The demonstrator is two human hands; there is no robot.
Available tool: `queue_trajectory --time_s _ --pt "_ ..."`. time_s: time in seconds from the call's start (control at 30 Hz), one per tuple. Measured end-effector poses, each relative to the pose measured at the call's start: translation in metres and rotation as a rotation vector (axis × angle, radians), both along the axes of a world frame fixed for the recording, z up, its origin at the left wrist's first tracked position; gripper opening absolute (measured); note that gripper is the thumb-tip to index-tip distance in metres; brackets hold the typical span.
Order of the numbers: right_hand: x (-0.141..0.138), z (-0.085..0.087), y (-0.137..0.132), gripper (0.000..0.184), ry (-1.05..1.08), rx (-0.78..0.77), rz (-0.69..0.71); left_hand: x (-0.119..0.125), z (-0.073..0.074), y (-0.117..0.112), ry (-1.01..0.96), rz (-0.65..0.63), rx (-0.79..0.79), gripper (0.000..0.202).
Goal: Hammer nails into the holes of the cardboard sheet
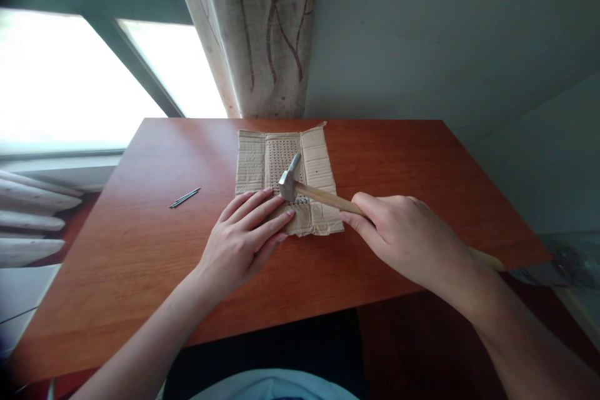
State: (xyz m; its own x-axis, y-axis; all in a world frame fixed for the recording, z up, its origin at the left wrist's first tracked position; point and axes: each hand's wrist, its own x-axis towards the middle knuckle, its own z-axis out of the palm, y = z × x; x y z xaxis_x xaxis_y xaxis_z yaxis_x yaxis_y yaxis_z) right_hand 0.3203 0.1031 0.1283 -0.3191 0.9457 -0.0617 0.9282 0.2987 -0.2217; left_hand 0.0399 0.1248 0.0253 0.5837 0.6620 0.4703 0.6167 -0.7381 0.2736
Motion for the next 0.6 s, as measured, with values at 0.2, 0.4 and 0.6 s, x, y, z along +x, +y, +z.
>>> queue_trajectory --time_s 0.2,0.4,0.6 --pt "-0.0001 0.0007 0.0014 0.041 0.025 0.012 -0.029 -0.0007 0.0000 -0.0006 0.002 -0.001 -0.012 0.034" --pt "-0.0013 -0.0009 0.0022 0.038 -0.025 -0.046 -0.009 -0.0008 -0.0003 -0.0004 -0.008 0.001 -0.008 0.034" --pt "-0.0007 -0.0031 0.0027 0.036 -0.029 -0.030 -0.027 0.0000 0.0001 0.0005 -0.010 -0.001 0.002 0.033"
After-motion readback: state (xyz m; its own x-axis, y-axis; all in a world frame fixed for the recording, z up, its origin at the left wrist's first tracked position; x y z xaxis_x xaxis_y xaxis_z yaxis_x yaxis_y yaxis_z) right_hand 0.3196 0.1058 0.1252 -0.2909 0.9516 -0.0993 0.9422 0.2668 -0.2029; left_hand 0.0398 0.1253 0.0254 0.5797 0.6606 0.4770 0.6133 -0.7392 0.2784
